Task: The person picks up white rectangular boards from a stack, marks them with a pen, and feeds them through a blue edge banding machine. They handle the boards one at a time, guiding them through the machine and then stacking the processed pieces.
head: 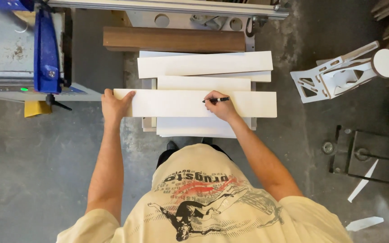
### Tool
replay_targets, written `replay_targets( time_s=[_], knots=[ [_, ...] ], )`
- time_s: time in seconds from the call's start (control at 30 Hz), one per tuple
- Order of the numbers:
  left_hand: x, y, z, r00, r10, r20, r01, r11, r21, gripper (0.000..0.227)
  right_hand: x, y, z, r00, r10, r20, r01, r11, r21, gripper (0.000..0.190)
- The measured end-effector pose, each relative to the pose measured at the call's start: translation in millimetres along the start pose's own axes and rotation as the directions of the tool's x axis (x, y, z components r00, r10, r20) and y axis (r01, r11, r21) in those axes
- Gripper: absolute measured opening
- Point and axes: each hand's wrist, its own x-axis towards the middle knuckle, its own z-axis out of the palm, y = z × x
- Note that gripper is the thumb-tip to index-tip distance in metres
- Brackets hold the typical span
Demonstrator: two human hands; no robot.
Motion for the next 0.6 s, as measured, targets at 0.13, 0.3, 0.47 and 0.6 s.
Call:
replay_targets(
  time_s=[0.13,0.3,0.47,0.6],
  knots=[
    [3.3,-11.2,9.7,1.000,-0.020,-0.017,0.020,1.000,0.000,0.085,2.1,7.4,4.5,0.999,0.037,-0.028,-0.040,0.995,-0.094,0.011],
    [4.8,-11.9,10.5,1.000,-0.015,-0.023,0.015,1.000,-0.016,0.083,2.4,0.9,3.0,0.999,0.042,0.024,-0.036,0.977,-0.212,0.013],
    [2.7,-4.6,5.3,0.998,-0.057,0.015,0.058,0.998,-0.024,0.083,-0.2,2.4,-0.4,0.999,-0.037,0.016,0.040,0.972,-0.230,0.013],
    [4.9,-3.8,1.9,0.997,-0.065,0.037,0.066,0.998,-0.021,0.084,-6.2,-25.8,-7.0,0.988,-0.123,0.092,0.138,0.975,-0.175,0.015]
  ],
)
